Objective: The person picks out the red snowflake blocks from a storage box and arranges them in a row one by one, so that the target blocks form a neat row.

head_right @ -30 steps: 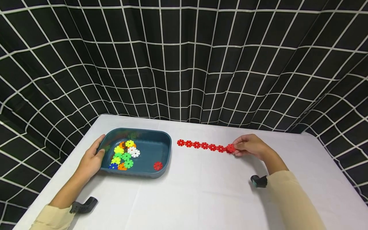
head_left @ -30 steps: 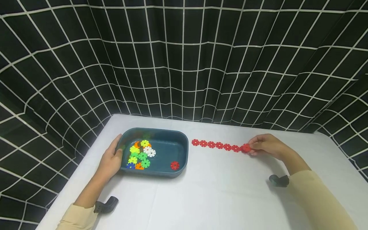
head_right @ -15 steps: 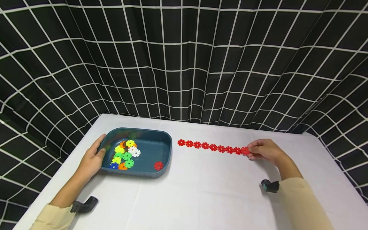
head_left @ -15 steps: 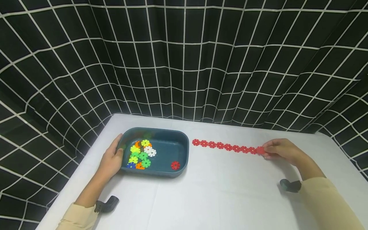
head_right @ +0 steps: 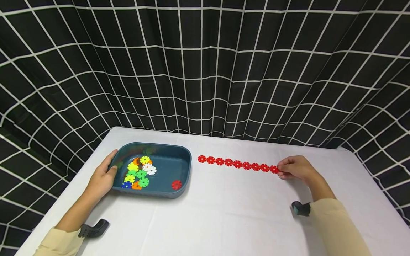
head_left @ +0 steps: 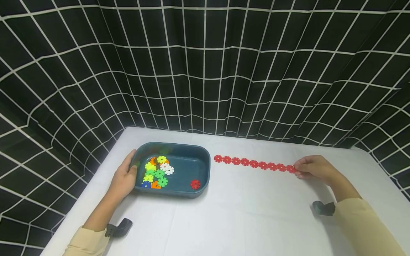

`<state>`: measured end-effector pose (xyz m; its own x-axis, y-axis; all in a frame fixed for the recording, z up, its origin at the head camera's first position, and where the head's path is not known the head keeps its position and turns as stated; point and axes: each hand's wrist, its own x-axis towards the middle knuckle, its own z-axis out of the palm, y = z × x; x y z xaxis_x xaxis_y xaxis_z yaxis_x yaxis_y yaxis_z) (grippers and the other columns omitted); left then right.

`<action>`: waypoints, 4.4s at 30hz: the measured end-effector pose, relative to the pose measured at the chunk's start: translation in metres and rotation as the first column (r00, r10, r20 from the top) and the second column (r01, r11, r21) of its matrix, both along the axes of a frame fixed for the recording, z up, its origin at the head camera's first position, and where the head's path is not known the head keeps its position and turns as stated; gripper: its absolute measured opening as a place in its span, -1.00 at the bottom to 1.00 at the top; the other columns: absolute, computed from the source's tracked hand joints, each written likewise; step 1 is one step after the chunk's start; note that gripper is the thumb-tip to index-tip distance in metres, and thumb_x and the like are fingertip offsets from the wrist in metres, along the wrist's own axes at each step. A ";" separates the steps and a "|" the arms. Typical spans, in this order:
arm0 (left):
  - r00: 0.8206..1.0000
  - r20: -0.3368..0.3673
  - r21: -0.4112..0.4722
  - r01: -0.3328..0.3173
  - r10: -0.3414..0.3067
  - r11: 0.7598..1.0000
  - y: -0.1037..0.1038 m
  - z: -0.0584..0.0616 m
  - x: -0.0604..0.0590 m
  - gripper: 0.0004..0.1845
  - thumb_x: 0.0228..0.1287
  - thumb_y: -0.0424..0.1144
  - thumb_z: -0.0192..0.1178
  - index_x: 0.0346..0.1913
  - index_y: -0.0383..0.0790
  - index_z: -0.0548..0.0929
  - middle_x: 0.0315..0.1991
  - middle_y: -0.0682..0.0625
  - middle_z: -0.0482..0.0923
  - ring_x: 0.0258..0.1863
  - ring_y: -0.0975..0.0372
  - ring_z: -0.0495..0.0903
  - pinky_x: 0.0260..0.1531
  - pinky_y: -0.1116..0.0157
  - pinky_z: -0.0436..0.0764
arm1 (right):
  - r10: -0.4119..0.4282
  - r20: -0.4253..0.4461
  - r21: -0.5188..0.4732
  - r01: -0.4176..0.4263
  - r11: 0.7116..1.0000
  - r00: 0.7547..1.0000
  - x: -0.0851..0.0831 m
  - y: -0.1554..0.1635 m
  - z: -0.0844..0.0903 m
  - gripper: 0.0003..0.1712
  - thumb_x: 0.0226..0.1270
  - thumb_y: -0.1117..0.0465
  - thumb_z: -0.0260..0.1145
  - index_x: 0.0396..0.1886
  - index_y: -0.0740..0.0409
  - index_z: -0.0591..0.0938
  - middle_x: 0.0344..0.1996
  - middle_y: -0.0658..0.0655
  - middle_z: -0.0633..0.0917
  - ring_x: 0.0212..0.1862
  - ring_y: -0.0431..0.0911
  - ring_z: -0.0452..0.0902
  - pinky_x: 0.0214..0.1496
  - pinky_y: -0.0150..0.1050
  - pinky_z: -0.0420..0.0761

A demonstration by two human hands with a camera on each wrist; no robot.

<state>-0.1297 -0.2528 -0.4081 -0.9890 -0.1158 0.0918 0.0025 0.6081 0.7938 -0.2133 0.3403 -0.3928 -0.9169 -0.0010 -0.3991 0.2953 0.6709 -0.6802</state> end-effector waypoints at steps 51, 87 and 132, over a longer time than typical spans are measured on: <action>1.000 -0.004 0.013 0.013 -0.013 1.000 -0.001 -0.001 -0.002 -0.42 0.37 -0.32 -0.27 0.42 -0.03 -0.07 0.40 -0.11 -0.08 0.34 -0.07 -0.11 0.22 -0.16 -0.05 | 0.931 0.128 0.493 -0.836 0.240 0.342 0.027 -0.344 0.040 -0.75 0.00 0.45 0.29 -0.65 0.01 0.54 -0.67 -0.06 0.53 -0.55 -0.20 0.38 -0.53 -0.41 0.44; 1.000 -0.006 0.018 0.011 -0.011 1.000 -0.001 0.000 0.001 -0.42 0.37 -0.33 -0.25 0.42 -0.09 -0.06 0.39 -0.12 -0.08 0.35 -0.05 -0.12 0.22 -0.14 -0.04 | 0.581 -0.188 -0.368 -0.605 0.706 0.792 0.000 -0.297 0.052 -0.92 0.14 0.44 0.20 -0.40 0.30 0.62 -0.46 0.24 0.65 -0.43 0.11 0.60 -0.31 -0.12 0.65; 1.000 -0.010 -0.006 0.000 0.000 1.000 -0.001 -0.002 0.000 -0.43 0.36 -0.31 -0.27 0.42 -0.12 -0.05 0.39 -0.15 -0.07 0.34 -0.07 -0.11 0.22 -0.15 -0.03 | 0.077 0.001 -0.159 -0.075 0.984 0.997 0.005 -0.001 0.005 -0.54 0.24 0.16 0.21 0.02 0.42 0.47 -0.25 0.19 0.62 -0.24 -0.01 0.58 -0.15 -0.24 0.60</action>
<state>-0.1302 -0.2541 -0.4096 -0.9881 -0.1152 0.1023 0.0104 0.6128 0.7901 -0.2084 0.3392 -0.3881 -0.9090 -0.1344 -0.3945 0.2526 0.5754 -0.7779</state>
